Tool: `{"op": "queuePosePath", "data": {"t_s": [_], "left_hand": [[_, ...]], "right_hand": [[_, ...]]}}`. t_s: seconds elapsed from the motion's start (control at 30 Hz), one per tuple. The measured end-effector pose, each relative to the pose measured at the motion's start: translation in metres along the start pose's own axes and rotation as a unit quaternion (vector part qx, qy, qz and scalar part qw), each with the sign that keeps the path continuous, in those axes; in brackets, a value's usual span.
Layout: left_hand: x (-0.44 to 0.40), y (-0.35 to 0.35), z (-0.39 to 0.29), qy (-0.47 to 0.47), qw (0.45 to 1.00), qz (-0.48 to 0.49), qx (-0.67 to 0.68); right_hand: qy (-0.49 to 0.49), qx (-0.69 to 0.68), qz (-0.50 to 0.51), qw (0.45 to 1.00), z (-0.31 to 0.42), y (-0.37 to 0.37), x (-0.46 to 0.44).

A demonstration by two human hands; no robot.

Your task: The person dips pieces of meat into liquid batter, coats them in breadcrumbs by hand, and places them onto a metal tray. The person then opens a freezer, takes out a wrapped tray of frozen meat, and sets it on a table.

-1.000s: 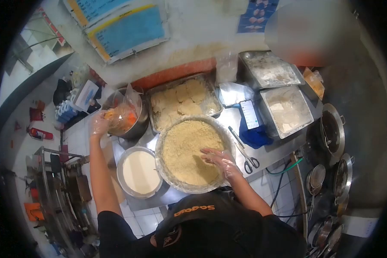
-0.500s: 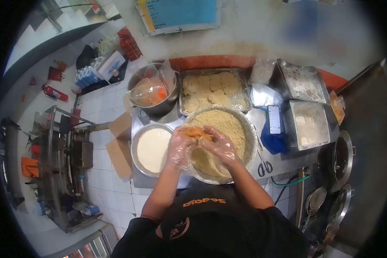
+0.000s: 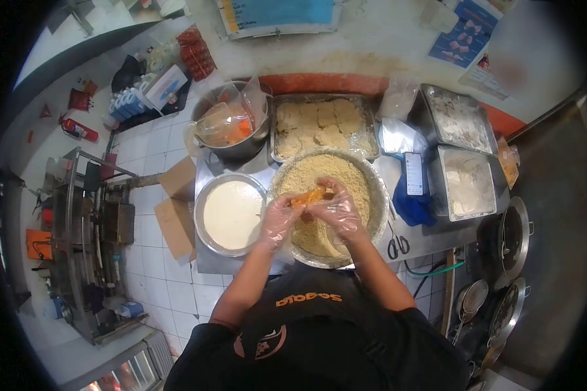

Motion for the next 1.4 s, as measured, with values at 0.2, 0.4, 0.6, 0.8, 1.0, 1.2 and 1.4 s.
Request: {"op": "queuePosePath", "data": {"t_s": [0.2,0.4,0.6,0.8,1.0,1.2,1.4], "left_hand": [[0.003,0.005,0.009,0.065,0.993,-0.054,0.083],[0.005,0.01,0.013,0.069,0.983,-0.037,0.167],[0.003,-0.001,0.008,0.05,0.966,-0.066,0.246],[0.001,0.011,0.013,0.058,0.988,-0.076,0.12],[-0.004,0.002,0.014,0.053,0.945,-0.053,0.319],[0.003,0.013,0.01,0.061,0.98,-0.048,0.184],[0.033,0.04,-0.037,0.002,0.992,-0.125,0.02]], "right_hand": [[-0.055,-0.048,-0.01,0.997,-0.033,-0.01,-0.006],[-0.024,-0.17,-0.035,0.985,-0.04,-0.009,-0.011],[-0.062,-0.16,-0.064,0.983,-0.048,-0.008,-0.016],[-0.09,-0.14,-0.003,0.986,-0.054,-0.011,-0.018],[-0.014,-0.174,-0.08,0.981,-0.055,-0.017,-0.023],[-0.024,-0.083,-0.01,0.996,-0.047,-0.017,-0.032],[-0.106,-0.066,0.141,0.982,-0.029,-0.044,-0.048]]}}
Point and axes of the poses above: each hand's wrist, its own x-axis away from the middle knuckle, its own y-axis out of the back of the hand, z = x × y, the point moved 5 cm from there along -x, towards the middle knuckle, and after that the axes turned 15 degrees about x, right-handed, at the moved point
